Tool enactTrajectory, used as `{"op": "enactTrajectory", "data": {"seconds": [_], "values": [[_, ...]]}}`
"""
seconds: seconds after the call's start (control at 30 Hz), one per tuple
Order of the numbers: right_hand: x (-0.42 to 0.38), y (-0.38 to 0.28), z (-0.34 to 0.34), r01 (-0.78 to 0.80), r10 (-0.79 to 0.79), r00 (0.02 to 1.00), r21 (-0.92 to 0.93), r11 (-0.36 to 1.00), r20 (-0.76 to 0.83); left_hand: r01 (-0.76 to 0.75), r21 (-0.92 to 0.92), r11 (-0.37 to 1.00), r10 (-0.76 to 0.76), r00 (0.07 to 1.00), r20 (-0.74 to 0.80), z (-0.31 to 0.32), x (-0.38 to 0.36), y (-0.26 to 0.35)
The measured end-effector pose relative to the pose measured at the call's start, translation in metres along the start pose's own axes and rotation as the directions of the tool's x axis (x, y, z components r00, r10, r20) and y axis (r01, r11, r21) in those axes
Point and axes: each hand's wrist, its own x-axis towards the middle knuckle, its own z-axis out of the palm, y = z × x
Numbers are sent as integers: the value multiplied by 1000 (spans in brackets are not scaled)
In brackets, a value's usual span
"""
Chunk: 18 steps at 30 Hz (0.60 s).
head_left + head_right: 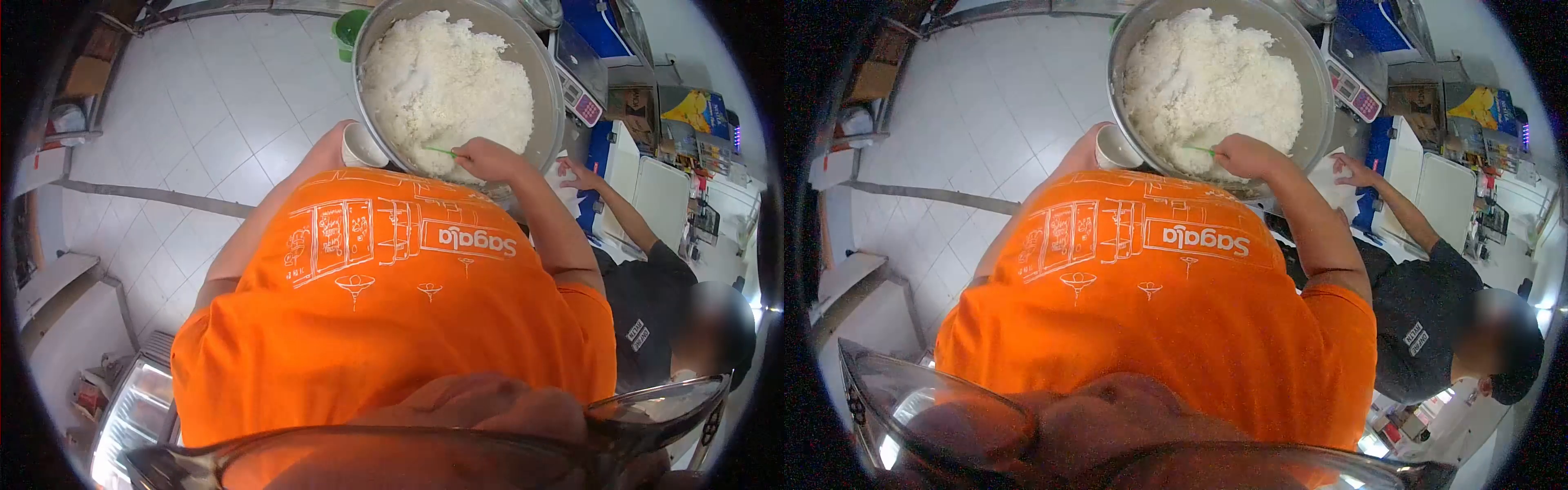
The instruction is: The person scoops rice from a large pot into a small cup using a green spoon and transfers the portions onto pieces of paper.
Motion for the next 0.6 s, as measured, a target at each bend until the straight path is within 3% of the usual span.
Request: {"op": "enactTrajectory", "data": {"seconds": [0.43,0.5,0.6], "values": [[-12,43,-12,38,-52,997,230,972,56,-42,-114,993,55,992,115,8,0,10],[-13,56,-16,74,-84,996,241,968,29,-19,-23,1000,22,989,145,2,-2,23],[-22,71,-27,-81,67,996,243,967,64,20,368,930,-83,984,155,-27,-8,73]]}}
